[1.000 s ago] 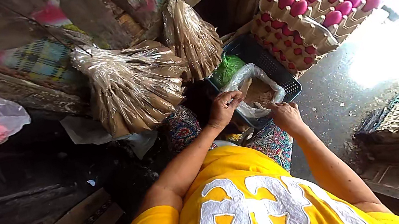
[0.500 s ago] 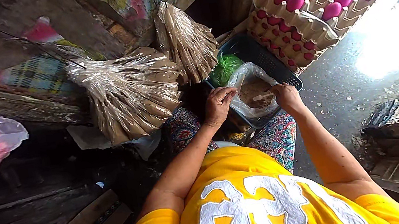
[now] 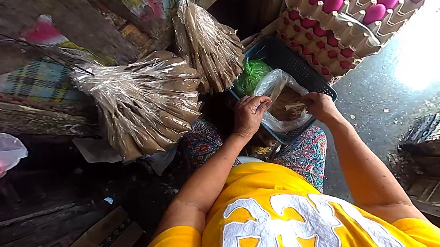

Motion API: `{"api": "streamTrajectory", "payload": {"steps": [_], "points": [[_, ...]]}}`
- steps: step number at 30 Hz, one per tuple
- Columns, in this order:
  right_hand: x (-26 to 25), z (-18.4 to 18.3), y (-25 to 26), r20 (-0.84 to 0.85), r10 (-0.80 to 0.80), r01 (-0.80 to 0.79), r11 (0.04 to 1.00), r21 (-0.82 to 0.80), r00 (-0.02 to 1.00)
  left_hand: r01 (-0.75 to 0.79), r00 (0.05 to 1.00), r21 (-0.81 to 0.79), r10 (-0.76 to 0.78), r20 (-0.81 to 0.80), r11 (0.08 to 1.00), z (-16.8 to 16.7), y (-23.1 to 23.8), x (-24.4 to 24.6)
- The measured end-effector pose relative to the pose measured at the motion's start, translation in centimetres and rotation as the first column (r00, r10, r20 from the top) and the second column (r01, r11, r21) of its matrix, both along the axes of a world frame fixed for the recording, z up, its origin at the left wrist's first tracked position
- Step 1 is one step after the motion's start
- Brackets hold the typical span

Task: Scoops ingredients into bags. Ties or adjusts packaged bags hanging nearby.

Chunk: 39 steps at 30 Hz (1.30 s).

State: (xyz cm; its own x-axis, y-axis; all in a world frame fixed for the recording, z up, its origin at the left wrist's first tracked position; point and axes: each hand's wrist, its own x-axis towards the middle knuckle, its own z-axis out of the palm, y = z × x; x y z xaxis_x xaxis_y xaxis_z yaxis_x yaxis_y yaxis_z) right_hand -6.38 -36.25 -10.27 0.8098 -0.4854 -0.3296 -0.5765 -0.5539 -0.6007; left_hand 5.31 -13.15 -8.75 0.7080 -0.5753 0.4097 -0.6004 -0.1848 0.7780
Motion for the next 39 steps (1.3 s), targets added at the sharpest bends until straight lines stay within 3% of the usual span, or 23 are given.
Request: {"api": "streamTrajectory", "payload": {"steps": [4,13,19,24,29,36,39], "points": [[-0.9,3.3,-1.1,0.01,-0.078,0.077,0.992,0.097,0.997,0.01,0.998,0.065,-0.014,0.068,0.998,-0.5,-0.8,-0.2],[-2.7,10.6,-5.8,0.236,-0.053,0.014,0.987,0.162,0.97,0.044,0.978,0.088,-0.061,0.201,0.995,-1.6,-1.6,-1.2],[-2.2,12.3,-7.1,0.302,0.005,-0.063,0.981,0.181,0.953,0.062,0.967,0.11,-0.087,0.24,0.992,-2.0,-1.5,-1.6],[-1.5,13.1,-6.9,0.293,0.121,-0.159,0.981,0.11,0.949,0.07,0.961,0.123,-0.1,0.256,0.99,-2.2,-1.5,-1.7],[-0.6,14.4,-6.2,0.171,0.166,-0.175,0.984,0.039,0.971,0.075,0.957,0.141,-0.111,0.268,0.987,-2.1,-1.6,-1.7],[0.5,16.2,-3.6,0.078,0.285,-0.273,0.953,-0.132,0.955,0.074,0.961,0.146,-0.11,0.253,0.987,-1.9,-1.6,-1.7],[0.6,16.2,-1.6,0.134,0.404,-0.355,0.891,-0.283,0.905,0.055,0.97,0.145,-0.087,0.229,0.988,-1.6,-1.6,-1.7]]}}
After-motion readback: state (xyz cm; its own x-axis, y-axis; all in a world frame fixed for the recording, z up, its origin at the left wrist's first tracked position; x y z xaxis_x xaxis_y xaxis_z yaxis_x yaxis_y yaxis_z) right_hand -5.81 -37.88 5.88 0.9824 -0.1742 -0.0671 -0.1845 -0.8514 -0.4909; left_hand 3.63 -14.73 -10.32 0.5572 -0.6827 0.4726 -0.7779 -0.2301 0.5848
